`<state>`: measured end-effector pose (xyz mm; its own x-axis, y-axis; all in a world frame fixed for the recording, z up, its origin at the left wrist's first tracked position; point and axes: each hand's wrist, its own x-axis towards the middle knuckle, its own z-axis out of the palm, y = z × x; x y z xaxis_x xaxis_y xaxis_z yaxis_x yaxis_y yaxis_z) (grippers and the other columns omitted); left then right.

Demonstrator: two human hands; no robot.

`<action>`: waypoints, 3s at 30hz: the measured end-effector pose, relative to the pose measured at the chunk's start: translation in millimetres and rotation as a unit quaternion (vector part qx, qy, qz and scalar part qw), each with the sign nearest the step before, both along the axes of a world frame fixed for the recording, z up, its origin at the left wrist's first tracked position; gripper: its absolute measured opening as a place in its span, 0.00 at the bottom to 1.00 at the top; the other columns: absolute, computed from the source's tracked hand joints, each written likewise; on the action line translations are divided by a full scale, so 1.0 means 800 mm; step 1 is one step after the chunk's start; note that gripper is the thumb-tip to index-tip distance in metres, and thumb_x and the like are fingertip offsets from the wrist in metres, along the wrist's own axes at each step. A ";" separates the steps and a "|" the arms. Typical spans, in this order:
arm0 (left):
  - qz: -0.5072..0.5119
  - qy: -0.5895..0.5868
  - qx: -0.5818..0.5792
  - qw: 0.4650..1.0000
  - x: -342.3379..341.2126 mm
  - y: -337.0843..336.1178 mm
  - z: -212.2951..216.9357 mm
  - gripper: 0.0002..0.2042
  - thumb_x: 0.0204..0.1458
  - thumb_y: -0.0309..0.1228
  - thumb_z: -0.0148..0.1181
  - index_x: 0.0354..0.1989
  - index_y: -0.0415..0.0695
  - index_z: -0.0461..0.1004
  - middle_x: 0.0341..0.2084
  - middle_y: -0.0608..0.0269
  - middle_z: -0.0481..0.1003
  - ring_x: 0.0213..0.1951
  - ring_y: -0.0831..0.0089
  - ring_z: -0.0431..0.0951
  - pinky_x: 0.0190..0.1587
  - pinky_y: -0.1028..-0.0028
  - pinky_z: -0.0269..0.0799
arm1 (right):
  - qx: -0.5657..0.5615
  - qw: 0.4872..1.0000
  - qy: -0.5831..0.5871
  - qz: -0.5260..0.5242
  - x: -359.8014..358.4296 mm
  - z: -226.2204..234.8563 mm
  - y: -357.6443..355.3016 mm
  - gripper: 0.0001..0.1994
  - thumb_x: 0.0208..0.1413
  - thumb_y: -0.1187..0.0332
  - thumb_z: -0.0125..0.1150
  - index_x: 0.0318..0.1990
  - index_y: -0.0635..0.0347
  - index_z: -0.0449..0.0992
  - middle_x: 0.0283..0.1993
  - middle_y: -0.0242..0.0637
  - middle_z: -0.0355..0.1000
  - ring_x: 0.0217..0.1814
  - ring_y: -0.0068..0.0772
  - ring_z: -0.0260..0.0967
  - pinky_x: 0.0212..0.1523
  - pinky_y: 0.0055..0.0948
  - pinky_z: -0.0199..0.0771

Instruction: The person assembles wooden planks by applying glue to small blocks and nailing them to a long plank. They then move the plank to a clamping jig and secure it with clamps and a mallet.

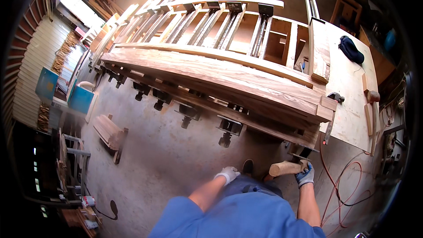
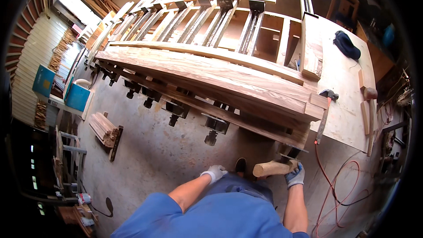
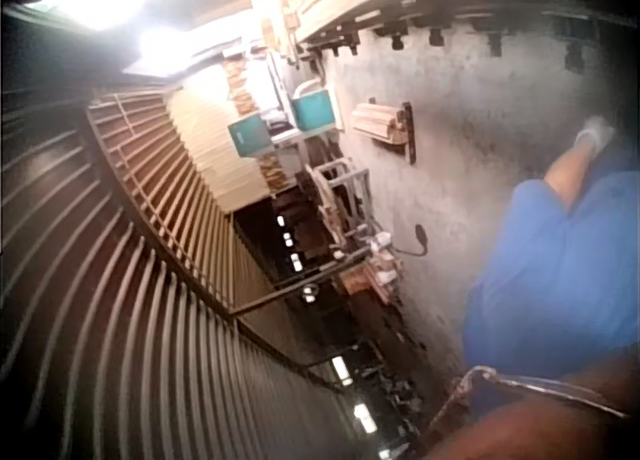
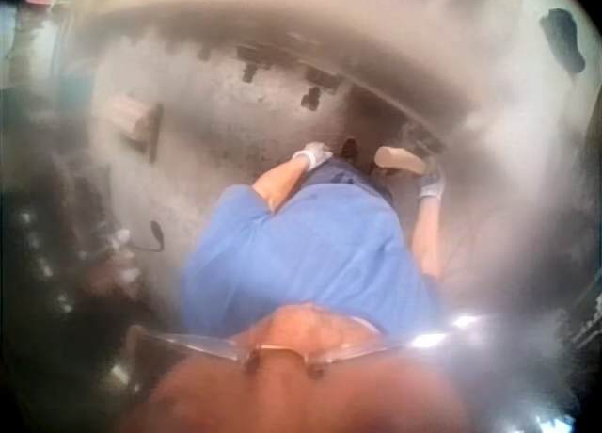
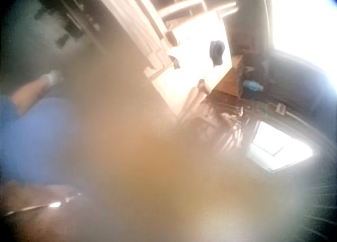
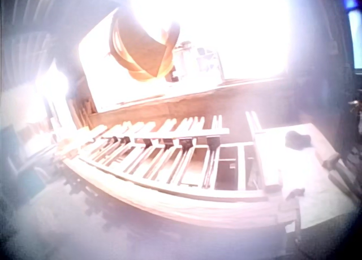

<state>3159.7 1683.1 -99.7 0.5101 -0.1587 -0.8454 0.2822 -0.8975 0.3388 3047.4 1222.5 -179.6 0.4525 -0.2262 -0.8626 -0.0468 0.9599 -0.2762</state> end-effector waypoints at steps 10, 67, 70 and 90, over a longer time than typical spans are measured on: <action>-0.061 -0.030 0.029 0.997 0.014 0.021 -0.008 0.23 0.64 0.49 0.63 0.60 0.48 0.84 0.59 0.50 0.82 0.62 0.50 0.81 0.67 0.59 0.73 | -0.091 0.994 -0.058 -0.006 -0.059 0.091 0.000 0.15 0.62 0.60 0.68 0.53 0.52 0.80 0.45 0.33 0.83 0.45 0.34 0.80 0.47 0.43 0.81; 0.069 0.026 -0.040 0.996 -0.010 -0.005 -0.035 0.18 0.62 0.37 0.70 0.56 0.39 0.84 0.43 0.53 0.87 0.39 0.66 0.84 0.45 0.63 0.80 | -0.580 0.451 -0.128 0.666 0.022 0.189 0.171 0.19 0.60 0.56 0.64 0.52 0.59 0.83 0.56 0.51 0.81 0.55 0.57 0.80 0.62 0.49 0.77; 0.067 0.021 -0.031 0.997 -0.025 0.033 -0.085 0.19 0.63 0.39 0.70 0.57 0.41 0.84 0.47 0.50 0.87 0.47 0.61 0.86 0.53 0.62 0.79 | -0.511 0.556 -0.018 0.655 -0.008 0.247 0.121 0.25 0.58 0.47 0.67 0.53 0.58 0.84 0.54 0.49 0.83 0.56 0.52 0.81 0.62 0.45 0.78; -0.233 -0.252 -0.210 0.916 0.042 -0.205 0.119 0.38 0.58 0.45 0.70 0.75 0.42 0.65 0.69 0.41 0.71 0.72 0.45 0.69 0.74 0.55 0.63 | -0.390 0.858 0.041 0.332 -0.006 0.237 0.139 0.26 0.52 0.63 0.83 0.56 0.65 0.82 0.52 0.41 0.84 0.51 0.31 0.82 0.53 0.34 0.82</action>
